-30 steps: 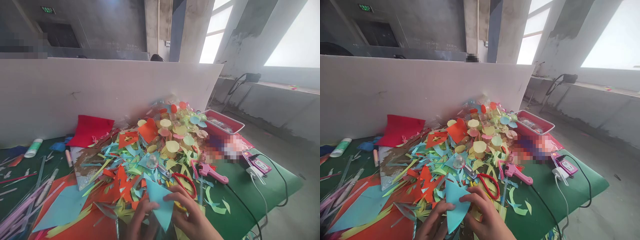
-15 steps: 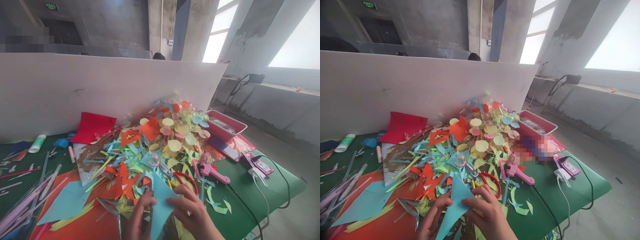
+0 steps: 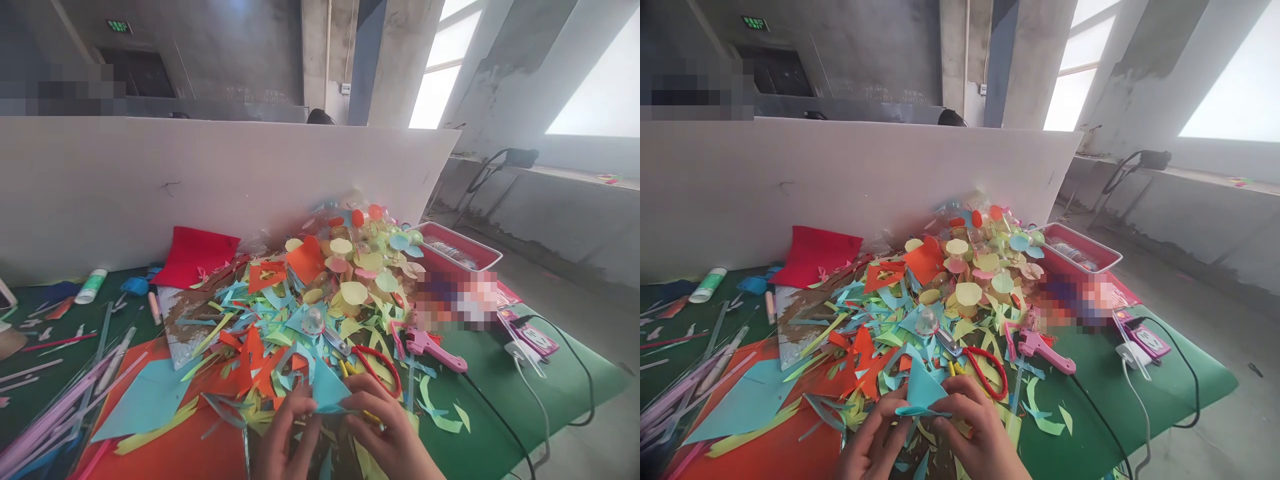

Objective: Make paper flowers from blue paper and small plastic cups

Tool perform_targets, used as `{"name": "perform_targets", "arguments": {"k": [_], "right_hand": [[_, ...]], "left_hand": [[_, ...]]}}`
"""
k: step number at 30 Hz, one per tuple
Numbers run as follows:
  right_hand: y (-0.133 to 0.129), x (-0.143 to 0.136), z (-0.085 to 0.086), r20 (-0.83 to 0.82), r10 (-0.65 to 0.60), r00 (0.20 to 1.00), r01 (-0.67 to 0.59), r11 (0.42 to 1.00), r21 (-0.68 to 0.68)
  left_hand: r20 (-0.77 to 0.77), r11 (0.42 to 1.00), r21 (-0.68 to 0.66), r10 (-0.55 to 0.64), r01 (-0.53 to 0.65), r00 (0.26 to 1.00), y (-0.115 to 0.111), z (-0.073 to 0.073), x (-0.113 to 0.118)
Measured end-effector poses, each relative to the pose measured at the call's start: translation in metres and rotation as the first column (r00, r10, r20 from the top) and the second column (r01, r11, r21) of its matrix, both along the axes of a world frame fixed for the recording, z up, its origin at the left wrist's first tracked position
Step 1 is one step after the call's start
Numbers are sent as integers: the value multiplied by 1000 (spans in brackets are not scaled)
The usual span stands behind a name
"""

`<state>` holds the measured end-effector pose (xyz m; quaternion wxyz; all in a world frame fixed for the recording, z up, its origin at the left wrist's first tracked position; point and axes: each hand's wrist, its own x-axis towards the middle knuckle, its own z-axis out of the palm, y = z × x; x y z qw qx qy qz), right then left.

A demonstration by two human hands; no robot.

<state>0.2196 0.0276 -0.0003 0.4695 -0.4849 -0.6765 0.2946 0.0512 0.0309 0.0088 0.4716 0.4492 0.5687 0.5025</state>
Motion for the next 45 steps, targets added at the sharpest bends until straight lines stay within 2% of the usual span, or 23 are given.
{"name": "perform_targets", "arguments": {"k": [5,9,16,20,24,28,31,38,42,45], "right_hand": [[-1,-2,-8,0,-44,999,44,998,45],[1,-5,-4,-32,-33,999,34,999,31],[0,-7,-4,-29,-41,999,39,998,-58],[-3,-7,-6,-24,-73,997,68,984,-166],[-4,-10,-8,-93,-104,990,77,963,-258],[-5,-14,-14,-188,-102,977,42,954,-298],[-8,-15,-16,-196,-122,973,55,947,-316],[-3,-14,-11,-80,-106,991,84,968,-235],[0,-14,-12,-10,-92,996,88,978,-190],[0,-13,-15,9,-46,999,47,988,-150]], "left_hand": [[34,1000,19,-1,0,999,1,6,3],[83,998,-41,42,-39,996,2,3,4],[73,998,-57,40,-36,997,3,0,6],[63,998,-43,52,-49,997,5,2,8],[50,999,-43,28,-26,998,5,0,8],[82,998,-50,27,-23,996,4,-3,7],[98,998,-62,17,-11,995,4,-7,7],[110,998,-45,-46,51,993,3,-12,9],[-6,997,-41,-69,69,998,6,-7,8],[-125,988,-95,-134,123,983,11,-3,2]]}}
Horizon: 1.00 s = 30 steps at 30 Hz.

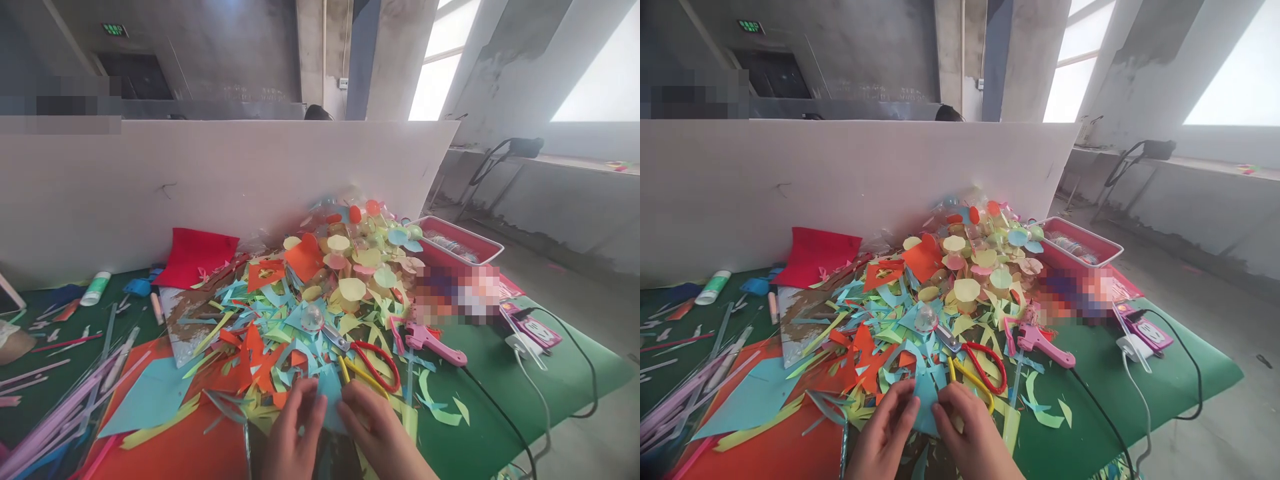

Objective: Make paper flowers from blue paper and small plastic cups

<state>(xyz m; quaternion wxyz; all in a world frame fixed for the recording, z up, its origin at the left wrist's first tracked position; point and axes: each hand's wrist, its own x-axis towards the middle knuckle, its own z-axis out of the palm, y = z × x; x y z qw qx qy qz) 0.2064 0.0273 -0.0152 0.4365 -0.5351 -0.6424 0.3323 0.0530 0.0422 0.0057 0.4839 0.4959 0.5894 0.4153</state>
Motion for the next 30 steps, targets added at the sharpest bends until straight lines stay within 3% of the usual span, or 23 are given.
{"name": "perform_targets", "arguments": {"k": [5,10,17,23,30], "right_hand": [[1,0,3,-12,58,998,-58,997,-43],[3,-5,12,-81,1,997,-11,992,-124],[10,-8,23,-135,22,991,-53,971,-235],[16,-14,28,-221,-6,975,-43,976,-214],[19,-13,29,-201,-17,979,-25,978,-206]], "left_hand": [[-47,999,17,-50,51,998,9,3,-5],[-35,996,17,-82,82,996,11,-3,-5],[-77,993,110,-31,39,997,10,1,-7],[-55,975,220,33,-20,998,6,-5,0],[-54,986,169,16,-7,998,0,-10,8]]}}
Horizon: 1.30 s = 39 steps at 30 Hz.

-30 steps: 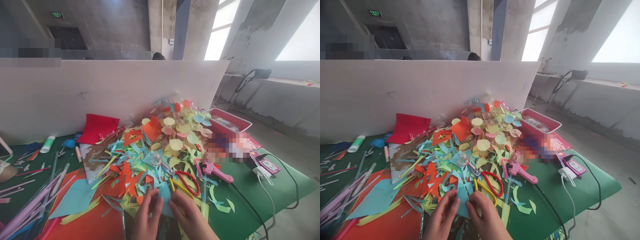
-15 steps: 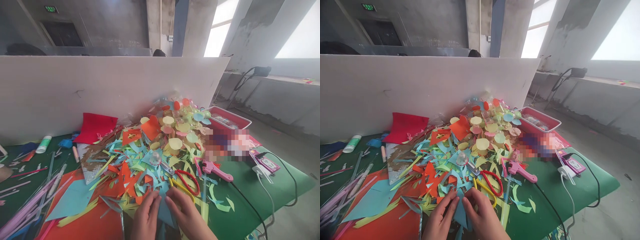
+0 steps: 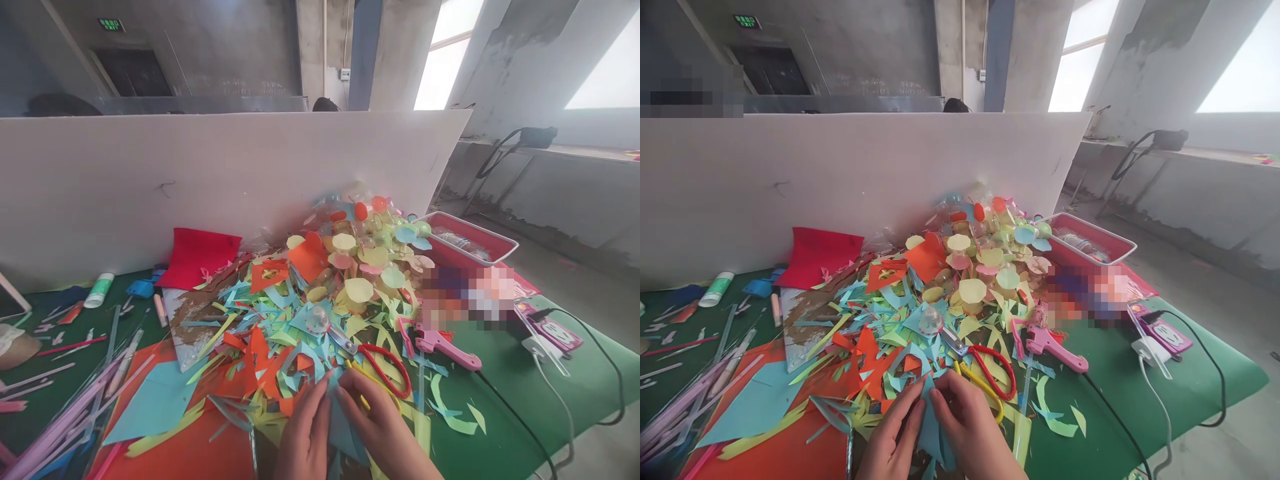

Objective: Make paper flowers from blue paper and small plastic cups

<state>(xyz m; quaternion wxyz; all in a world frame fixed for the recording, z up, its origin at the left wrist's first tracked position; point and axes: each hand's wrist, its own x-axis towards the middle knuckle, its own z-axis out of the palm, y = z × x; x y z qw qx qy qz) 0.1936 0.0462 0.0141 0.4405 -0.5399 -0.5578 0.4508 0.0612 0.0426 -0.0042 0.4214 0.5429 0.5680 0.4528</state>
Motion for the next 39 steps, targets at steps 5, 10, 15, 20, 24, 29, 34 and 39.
{"name": "perform_targets", "arguments": {"k": [5,10,15,20,24,29,34,39], "right_hand": [[4,4,2,22,-4,1000,4,1000,-25],[5,6,2,-10,5,1000,-5,999,-39],[7,4,4,-83,-2,997,-7,994,-107],[9,3,4,-136,-27,990,11,993,-119],[9,5,-3,-167,-79,983,62,993,-102],[9,6,-2,-194,-97,976,89,995,-48],[6,7,1,-168,-78,983,76,997,-15],[0,8,-6,-124,-103,987,109,993,41]], "left_hand": [[-25,995,-99,-19,17,1000,7,7,-4],[-13,986,-118,-117,115,993,13,4,-7],[-110,984,-124,-144,130,983,8,-7,-8],[-102,996,-62,-66,60,993,4,1,-4],[-112,1000,13,-10,11,994,6,14,-5],[-122,990,114,-74,88,990,7,15,-8],[-135,990,94,-91,104,987,4,11,-6],[-158,988,97,-108,124,981,4,9,-6]]}}
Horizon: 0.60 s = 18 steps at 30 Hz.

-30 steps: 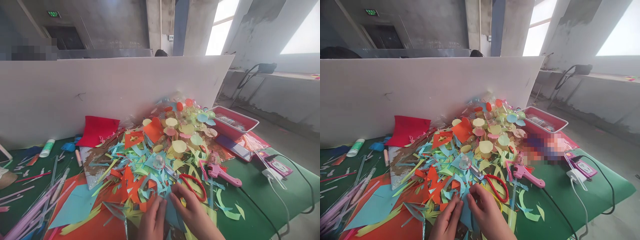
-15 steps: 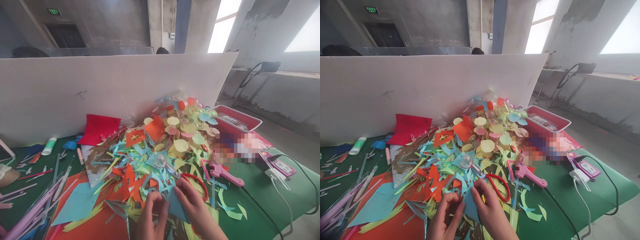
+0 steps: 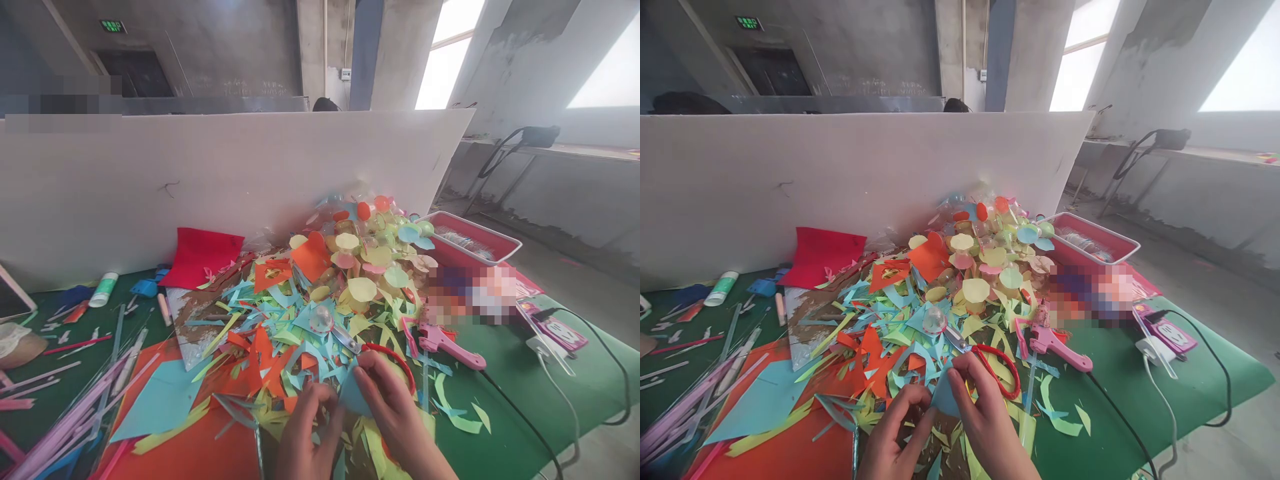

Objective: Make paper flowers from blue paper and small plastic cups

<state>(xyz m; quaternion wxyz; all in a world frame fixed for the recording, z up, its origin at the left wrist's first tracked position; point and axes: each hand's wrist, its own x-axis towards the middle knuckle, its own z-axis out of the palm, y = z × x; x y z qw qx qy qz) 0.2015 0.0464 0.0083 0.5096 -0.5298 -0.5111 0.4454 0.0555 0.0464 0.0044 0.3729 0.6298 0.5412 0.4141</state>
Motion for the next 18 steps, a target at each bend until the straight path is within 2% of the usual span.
{"name": "perform_targets", "arguments": {"k": [8,12,18], "right_hand": [[0,2,-7,22,-83,996,83,997,-1],[1,3,1,-17,-42,999,42,999,-18],[2,4,15,-45,-21,999,17,997,-75]], "left_hand": [[-39,999,27,37,-36,999,-3,-5,8],[8,995,46,94,-94,996,-4,-5,12],[23,972,-3,234,-234,972,-8,1,17]]}}
